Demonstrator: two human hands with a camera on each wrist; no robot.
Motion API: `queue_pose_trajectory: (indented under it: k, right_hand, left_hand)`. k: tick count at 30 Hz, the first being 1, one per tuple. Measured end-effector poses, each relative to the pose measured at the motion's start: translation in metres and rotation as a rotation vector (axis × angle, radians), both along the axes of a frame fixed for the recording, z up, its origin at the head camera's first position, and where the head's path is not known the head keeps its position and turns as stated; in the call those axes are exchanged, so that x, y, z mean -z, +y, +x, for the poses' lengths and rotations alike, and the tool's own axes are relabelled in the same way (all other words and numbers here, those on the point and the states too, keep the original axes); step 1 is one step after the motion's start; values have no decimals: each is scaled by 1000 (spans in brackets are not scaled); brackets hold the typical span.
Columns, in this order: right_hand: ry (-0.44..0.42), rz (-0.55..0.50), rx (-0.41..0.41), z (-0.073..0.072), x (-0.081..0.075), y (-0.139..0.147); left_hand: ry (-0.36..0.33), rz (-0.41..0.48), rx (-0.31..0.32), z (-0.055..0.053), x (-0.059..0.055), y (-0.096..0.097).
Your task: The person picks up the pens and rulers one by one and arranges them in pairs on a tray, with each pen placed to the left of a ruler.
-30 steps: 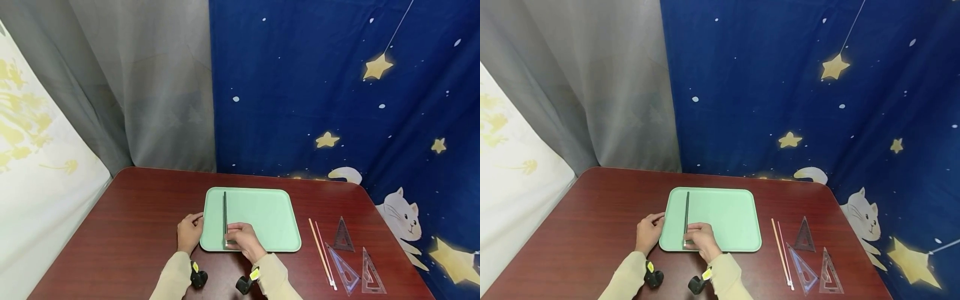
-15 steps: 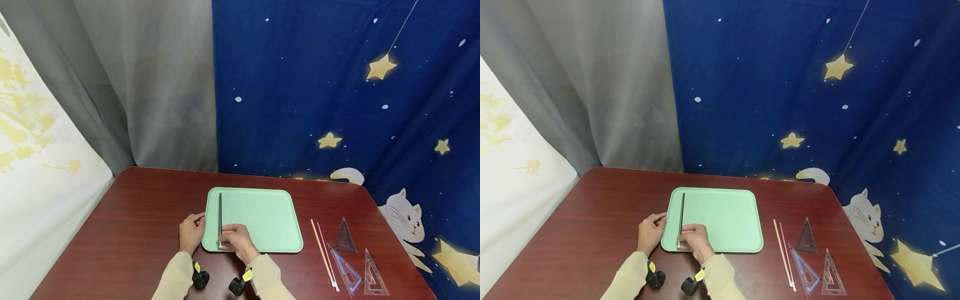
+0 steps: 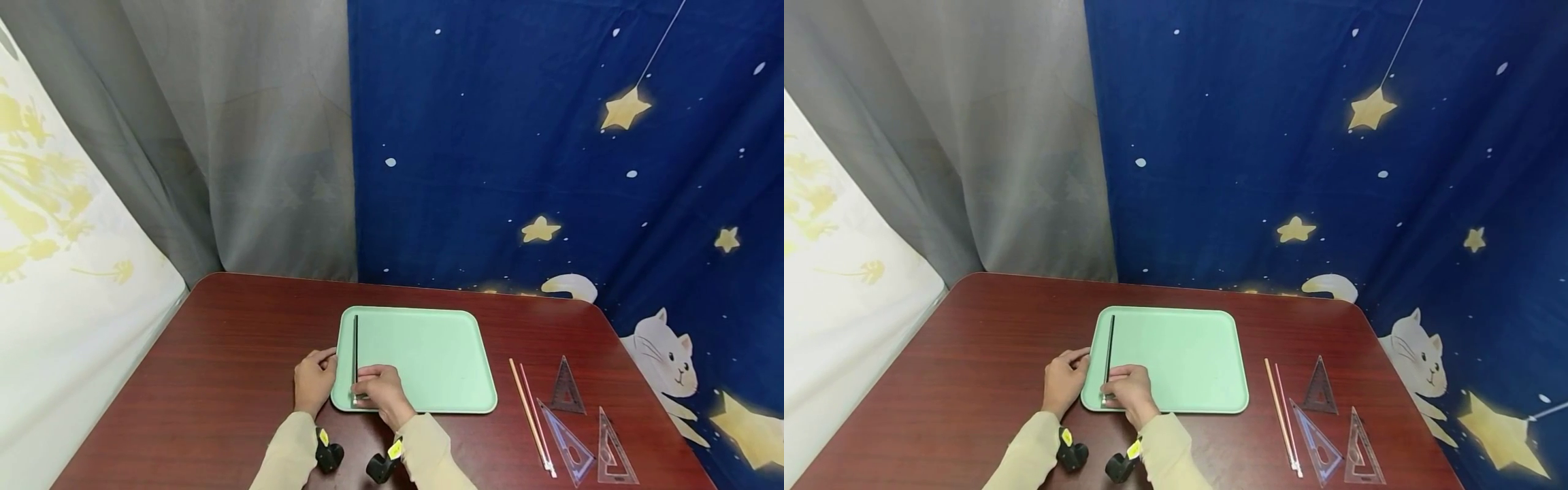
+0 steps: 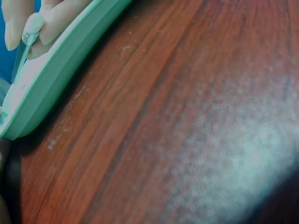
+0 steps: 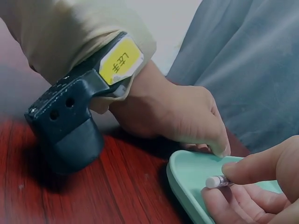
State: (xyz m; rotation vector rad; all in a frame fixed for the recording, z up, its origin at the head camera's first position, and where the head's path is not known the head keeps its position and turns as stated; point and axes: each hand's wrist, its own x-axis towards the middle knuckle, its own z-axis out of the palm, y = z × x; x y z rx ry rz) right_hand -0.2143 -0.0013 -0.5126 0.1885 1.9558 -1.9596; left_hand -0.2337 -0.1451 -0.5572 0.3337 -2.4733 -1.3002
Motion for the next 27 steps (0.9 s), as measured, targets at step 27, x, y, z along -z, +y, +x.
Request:
queue_pose_trajectory:
  k: [27]
  right_hand:
    - [80, 164, 34, 4, 0, -13]
  left_hand:
    - [13, 3, -6, 2, -2, 0]
